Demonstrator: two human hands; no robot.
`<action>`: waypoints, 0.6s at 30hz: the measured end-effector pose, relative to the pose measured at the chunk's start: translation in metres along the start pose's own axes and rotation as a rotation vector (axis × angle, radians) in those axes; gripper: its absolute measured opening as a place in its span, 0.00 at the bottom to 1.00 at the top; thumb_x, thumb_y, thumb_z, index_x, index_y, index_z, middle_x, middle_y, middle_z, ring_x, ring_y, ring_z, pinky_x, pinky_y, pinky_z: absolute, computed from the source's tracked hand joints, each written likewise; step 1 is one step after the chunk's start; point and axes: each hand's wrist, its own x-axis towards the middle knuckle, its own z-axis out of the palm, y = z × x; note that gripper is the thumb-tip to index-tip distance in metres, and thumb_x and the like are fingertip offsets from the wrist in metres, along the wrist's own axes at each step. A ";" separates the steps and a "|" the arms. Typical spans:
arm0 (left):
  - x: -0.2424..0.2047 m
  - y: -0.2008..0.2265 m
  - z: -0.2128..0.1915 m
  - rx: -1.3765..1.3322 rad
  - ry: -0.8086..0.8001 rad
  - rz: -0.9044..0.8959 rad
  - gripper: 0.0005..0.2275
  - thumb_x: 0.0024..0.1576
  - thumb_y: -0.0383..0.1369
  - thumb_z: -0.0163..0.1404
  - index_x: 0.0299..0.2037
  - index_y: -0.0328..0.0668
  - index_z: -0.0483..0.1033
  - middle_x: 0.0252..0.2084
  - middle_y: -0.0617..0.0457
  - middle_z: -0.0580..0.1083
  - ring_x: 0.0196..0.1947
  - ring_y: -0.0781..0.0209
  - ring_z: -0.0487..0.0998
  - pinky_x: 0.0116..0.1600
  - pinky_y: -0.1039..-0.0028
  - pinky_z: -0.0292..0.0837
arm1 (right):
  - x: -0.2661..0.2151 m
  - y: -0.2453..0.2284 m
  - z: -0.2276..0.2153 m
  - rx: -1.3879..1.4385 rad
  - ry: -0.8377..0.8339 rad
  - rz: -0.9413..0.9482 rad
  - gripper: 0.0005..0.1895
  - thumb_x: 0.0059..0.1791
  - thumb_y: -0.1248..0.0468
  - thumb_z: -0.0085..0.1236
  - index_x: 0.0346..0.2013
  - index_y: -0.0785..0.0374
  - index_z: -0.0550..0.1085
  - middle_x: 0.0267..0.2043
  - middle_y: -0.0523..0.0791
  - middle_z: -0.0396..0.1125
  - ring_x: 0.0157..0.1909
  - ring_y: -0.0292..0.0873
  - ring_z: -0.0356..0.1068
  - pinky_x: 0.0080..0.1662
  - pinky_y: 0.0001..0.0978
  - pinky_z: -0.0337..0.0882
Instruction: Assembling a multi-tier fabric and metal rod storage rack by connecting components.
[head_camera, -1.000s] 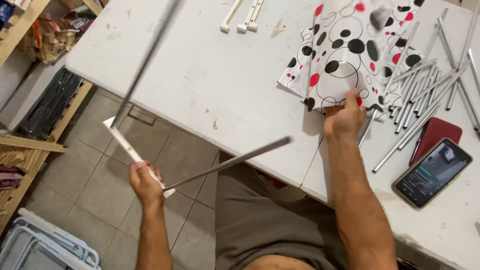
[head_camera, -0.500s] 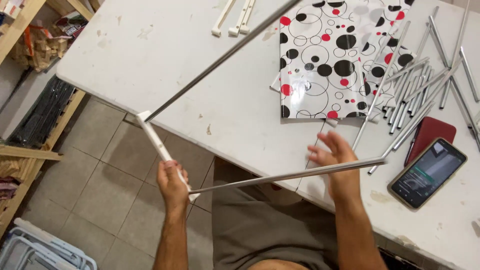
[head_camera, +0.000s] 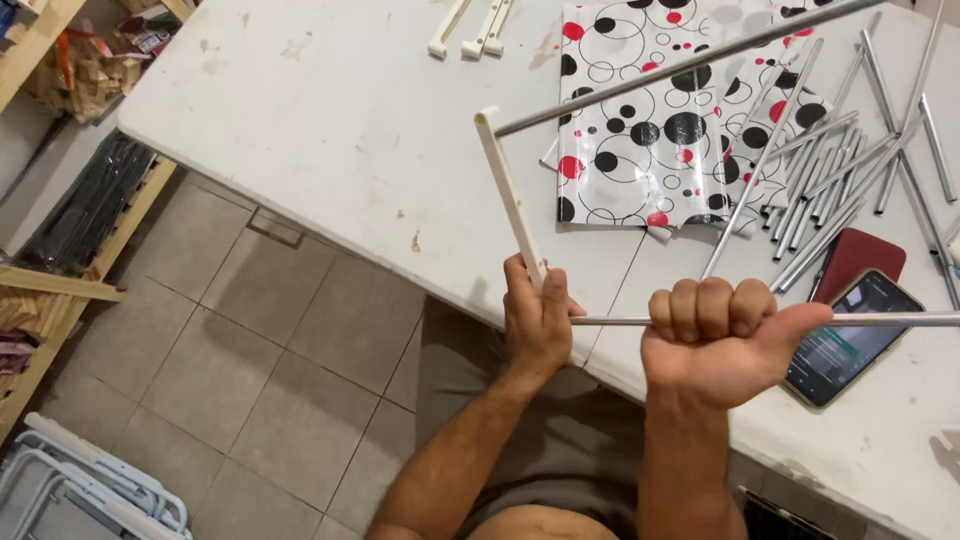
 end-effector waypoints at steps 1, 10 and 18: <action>0.001 -0.001 0.001 -0.001 0.002 -0.007 0.23 0.60 0.54 0.38 0.49 0.41 0.61 0.20 0.53 0.75 0.19 0.56 0.82 0.33 0.68 0.76 | 0.000 -0.001 -0.005 -0.003 0.001 0.006 0.36 0.46 0.29 0.48 0.19 0.50 0.44 0.16 0.36 0.29 0.19 0.34 0.27 0.25 0.29 0.32; 0.012 0.004 0.006 -0.219 -0.197 -0.115 0.12 0.65 0.43 0.38 0.46 0.44 0.59 0.22 0.52 0.64 0.10 0.59 0.67 0.17 0.68 0.71 | 0.004 -0.008 -0.018 0.179 -0.301 -0.065 0.30 0.54 0.39 0.44 0.20 0.51 0.46 0.17 0.37 0.32 0.19 0.36 0.30 0.22 0.30 0.38; 0.069 -0.008 -0.054 -0.346 -0.087 0.114 0.09 0.66 0.41 0.45 0.44 0.50 0.59 0.27 0.62 0.62 0.20 0.73 0.61 0.20 0.81 0.61 | 0.010 -0.054 -0.146 -0.036 -0.561 -0.171 0.20 0.67 0.44 0.39 0.50 0.52 0.74 0.34 0.43 0.72 0.49 0.54 0.76 0.62 0.62 0.71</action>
